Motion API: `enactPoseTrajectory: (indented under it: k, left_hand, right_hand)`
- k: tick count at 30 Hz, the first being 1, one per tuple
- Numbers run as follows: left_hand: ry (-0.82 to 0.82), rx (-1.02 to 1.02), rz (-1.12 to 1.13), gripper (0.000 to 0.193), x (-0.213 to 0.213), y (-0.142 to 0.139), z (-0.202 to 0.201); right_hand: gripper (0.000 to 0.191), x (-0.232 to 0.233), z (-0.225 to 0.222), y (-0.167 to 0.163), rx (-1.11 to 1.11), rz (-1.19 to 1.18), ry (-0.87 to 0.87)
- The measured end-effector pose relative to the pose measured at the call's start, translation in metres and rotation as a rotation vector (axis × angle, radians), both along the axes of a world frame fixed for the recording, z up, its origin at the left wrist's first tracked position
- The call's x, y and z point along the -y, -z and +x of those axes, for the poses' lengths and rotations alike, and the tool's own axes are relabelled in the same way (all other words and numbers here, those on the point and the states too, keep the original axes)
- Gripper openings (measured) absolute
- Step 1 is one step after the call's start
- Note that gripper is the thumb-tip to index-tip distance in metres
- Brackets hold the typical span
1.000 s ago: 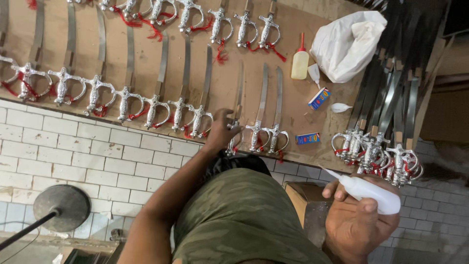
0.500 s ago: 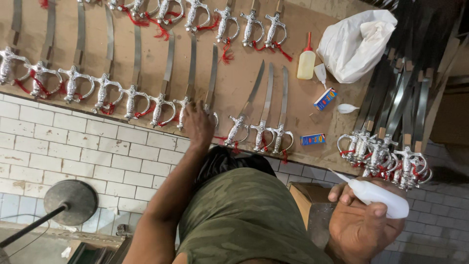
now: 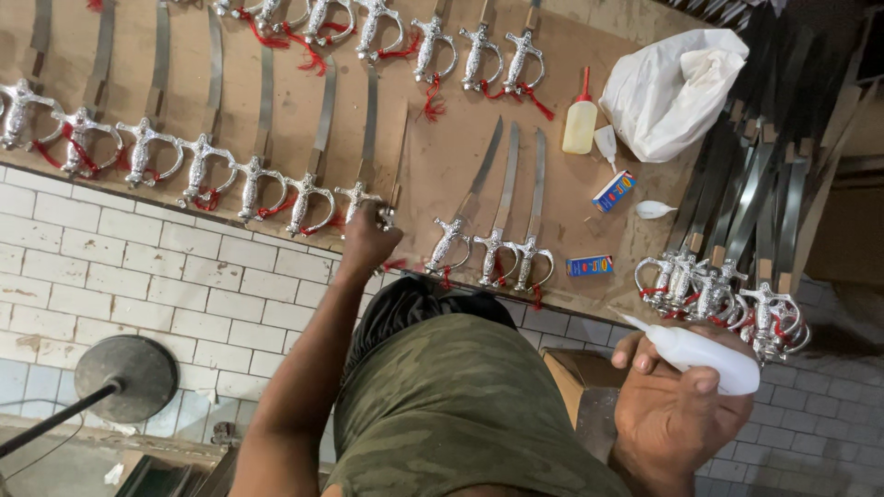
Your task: The person holds a curved sword with an ornate metal handle and squeezes liquid from a small plastic bottle onto the blade near the handle, working it along the surface. The person then places the finished sword on the table with others and picks up the next sword to repeat the application.
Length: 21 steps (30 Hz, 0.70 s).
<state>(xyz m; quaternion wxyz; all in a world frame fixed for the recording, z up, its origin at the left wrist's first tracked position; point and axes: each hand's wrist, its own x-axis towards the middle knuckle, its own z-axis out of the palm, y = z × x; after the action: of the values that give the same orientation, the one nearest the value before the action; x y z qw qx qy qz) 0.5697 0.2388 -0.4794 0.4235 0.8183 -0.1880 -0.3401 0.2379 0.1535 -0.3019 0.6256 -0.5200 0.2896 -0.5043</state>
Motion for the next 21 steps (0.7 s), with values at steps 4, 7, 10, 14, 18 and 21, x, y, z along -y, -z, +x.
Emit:
enactPoseTrajectory:
  k: [4, 7, 10, 14, 18, 21]
  left_hand:
    - [-0.074, -0.486, -0.156, 0.054, -0.029, -0.015, 0.003]
    - [0.03, -0.596, -0.302, 0.037, -0.057, -0.045, -0.004]
    - [-0.035, -0.754, -0.467, 0.043, -0.071, -0.082, -0.015]
    - [0.121, -0.702, -0.518, 0.051, -0.088, -0.137, -0.03]
    - [0.194, -0.692, -0.59, 0.059, -0.09, -0.171, -0.046]
    - [0.289, -0.659, -0.546, 0.058, -0.089, -0.182, -0.055]
  right_hand:
    - [0.036, -0.004, 0.007, -0.001, 0.017, 0.013, -0.008]
    - [0.036, -0.005, 0.014, -0.003, 0.032, 0.014, -0.034]
    - [0.036, -0.005, 0.021, -0.006, 0.055, 0.013, -0.09]
    - [0.038, -0.01, 0.03, -0.012, 0.113, 0.0, -0.138]
    - [0.039, -0.015, 0.036, -0.02, 0.11, -0.099, -0.162]
    - [0.038, -0.016, 0.038, -0.027, 0.099, -0.152, -0.173]
